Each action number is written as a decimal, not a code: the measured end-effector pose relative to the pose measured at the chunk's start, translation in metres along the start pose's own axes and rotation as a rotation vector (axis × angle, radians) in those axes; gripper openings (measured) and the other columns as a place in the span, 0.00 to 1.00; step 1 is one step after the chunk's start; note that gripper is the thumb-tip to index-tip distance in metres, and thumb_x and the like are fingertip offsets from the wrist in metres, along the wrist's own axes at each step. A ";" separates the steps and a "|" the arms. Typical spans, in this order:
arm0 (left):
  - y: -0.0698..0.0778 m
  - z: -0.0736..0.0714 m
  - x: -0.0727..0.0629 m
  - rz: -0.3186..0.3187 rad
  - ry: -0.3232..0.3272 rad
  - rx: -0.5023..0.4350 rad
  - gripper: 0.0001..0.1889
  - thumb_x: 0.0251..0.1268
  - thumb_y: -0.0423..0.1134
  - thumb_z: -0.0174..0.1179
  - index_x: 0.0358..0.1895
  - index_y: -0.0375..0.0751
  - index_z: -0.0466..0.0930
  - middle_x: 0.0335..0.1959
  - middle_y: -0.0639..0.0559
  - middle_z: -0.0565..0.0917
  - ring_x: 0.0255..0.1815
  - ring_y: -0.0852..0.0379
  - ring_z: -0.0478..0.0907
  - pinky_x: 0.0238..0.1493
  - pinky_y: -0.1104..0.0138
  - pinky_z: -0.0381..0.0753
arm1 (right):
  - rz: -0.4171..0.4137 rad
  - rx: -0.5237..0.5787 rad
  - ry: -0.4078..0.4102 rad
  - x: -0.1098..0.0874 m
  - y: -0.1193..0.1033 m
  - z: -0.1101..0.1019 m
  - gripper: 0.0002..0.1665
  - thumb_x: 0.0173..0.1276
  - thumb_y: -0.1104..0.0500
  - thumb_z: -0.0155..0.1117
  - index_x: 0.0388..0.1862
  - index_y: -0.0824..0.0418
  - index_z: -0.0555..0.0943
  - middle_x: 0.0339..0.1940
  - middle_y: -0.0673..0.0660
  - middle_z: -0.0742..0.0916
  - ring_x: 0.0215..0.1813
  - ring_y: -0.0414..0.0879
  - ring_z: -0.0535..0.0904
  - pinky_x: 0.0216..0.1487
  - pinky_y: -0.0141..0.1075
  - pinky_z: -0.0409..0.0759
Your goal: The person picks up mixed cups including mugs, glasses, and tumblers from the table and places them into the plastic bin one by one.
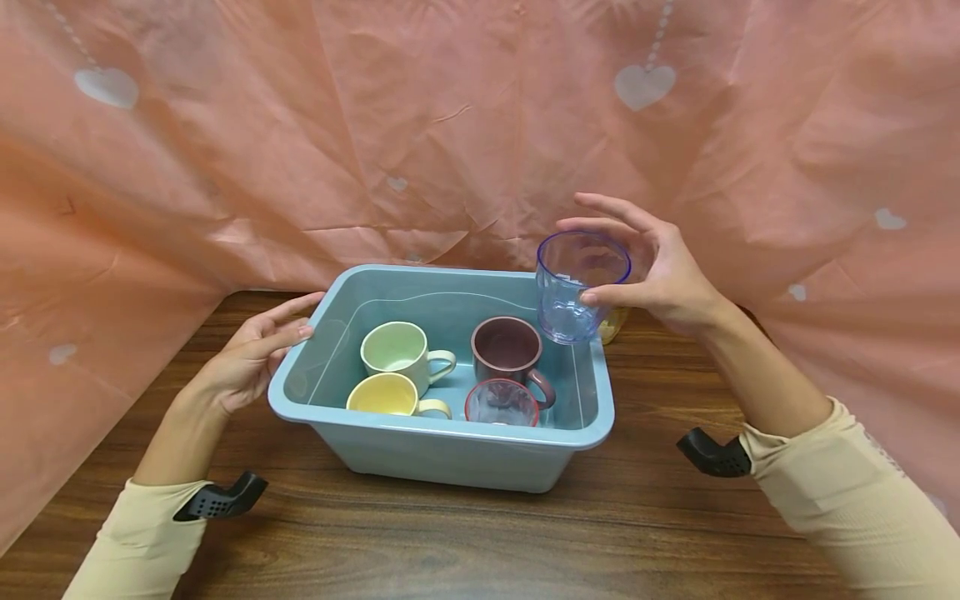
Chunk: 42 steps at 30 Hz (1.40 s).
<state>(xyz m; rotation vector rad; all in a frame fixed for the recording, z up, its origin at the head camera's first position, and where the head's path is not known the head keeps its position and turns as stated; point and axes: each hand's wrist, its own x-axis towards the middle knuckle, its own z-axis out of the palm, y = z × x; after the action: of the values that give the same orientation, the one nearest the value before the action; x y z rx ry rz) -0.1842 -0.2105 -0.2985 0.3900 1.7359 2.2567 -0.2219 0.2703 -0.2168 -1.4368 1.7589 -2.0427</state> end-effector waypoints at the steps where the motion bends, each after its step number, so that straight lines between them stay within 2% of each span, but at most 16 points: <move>1: 0.000 0.000 0.000 0.000 -0.001 -0.001 0.31 0.80 0.26 0.52 0.80 0.35 0.53 0.42 0.48 0.83 0.36 0.60 0.86 0.37 0.69 0.89 | -0.001 0.004 -0.006 0.001 0.001 0.001 0.58 0.49 0.95 0.58 0.80 0.68 0.62 0.71 0.69 0.78 0.66 0.58 0.80 0.68 0.44 0.79; 11: -0.001 0.000 0.000 0.000 0.009 0.009 0.31 0.79 0.27 0.53 0.80 0.35 0.53 0.43 0.48 0.83 0.37 0.60 0.86 0.37 0.70 0.89 | -0.001 -0.005 -0.023 0.004 0.003 0.009 0.57 0.49 0.94 0.59 0.80 0.69 0.62 0.70 0.68 0.79 0.65 0.59 0.81 0.65 0.42 0.81; 26: -0.002 0.000 0.001 0.000 0.003 -0.001 0.31 0.79 0.26 0.53 0.80 0.35 0.53 0.42 0.49 0.83 0.37 0.60 0.86 0.37 0.70 0.89 | -0.018 -0.055 -0.077 0.005 0.004 0.017 0.56 0.51 0.91 0.63 0.80 0.69 0.62 0.70 0.69 0.78 0.69 0.59 0.79 0.71 0.44 0.76; 36: -0.001 0.000 0.001 -0.009 0.005 -0.005 0.32 0.80 0.26 0.52 0.81 0.35 0.52 0.42 0.48 0.83 0.37 0.61 0.86 0.37 0.70 0.89 | -0.002 -0.092 -0.081 0.003 0.006 0.025 0.57 0.50 0.90 0.66 0.80 0.68 0.63 0.70 0.68 0.78 0.68 0.58 0.79 0.70 0.43 0.78; 42: -0.001 0.000 0.001 -0.007 0.000 -0.005 0.32 0.80 0.26 0.52 0.81 0.35 0.52 0.42 0.49 0.83 0.35 0.61 0.85 0.36 0.71 0.88 | 0.010 -0.118 -0.100 0.002 0.009 0.030 0.57 0.49 0.88 0.69 0.79 0.68 0.63 0.71 0.68 0.78 0.71 0.56 0.76 0.69 0.43 0.78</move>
<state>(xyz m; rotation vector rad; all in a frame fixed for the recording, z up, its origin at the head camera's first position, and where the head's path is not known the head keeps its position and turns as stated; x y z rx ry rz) -0.1849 -0.2104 -0.2996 0.3826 1.7288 2.2557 -0.2068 0.2438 -0.2256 -1.5289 1.8704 -1.8553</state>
